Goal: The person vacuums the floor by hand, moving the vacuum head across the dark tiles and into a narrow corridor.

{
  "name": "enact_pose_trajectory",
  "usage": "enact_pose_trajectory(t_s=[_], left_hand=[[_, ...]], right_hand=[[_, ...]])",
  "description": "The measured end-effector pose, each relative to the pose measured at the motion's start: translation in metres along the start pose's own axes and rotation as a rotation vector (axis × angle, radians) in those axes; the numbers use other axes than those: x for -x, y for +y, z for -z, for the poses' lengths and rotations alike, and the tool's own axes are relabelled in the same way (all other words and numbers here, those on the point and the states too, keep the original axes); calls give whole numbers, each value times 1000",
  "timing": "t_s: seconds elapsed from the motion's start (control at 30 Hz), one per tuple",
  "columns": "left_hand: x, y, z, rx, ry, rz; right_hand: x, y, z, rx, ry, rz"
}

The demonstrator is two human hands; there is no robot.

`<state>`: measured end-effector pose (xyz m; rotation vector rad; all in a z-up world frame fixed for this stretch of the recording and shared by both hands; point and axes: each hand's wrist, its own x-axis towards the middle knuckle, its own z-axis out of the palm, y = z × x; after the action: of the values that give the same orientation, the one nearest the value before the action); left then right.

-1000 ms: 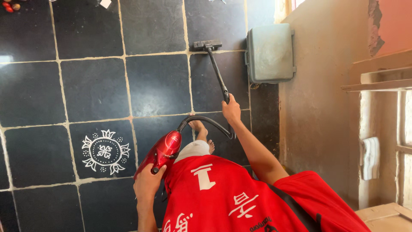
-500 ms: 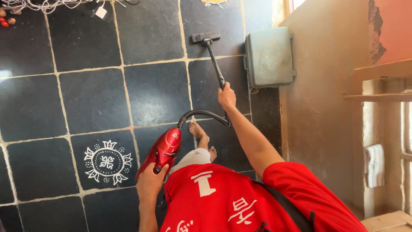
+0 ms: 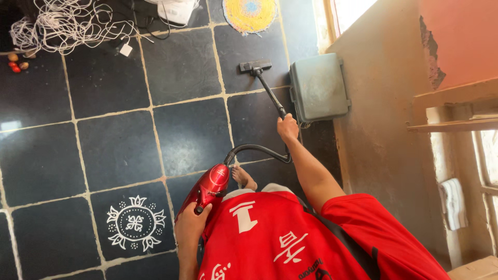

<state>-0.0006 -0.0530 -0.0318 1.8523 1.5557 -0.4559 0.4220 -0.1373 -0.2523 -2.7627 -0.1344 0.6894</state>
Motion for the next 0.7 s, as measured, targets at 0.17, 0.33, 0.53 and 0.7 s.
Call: enact_pose_trajectory(t_s=[0.17,0.33,0.53,0.7], left_hand=[[-29,17,16,-55,-33,-32],[-60,46,35,-69,-22,-76],[-96,97,50,-84,-59,-49],[-127,156,60,-111,-62,-38]], right_hand=[[-27,-5,3,-50,48,-24],[-68,-13,12,-76,92,-29],[-129,-22,32,-132,96,-105],[-170,-29,52,-121,109,-141]])
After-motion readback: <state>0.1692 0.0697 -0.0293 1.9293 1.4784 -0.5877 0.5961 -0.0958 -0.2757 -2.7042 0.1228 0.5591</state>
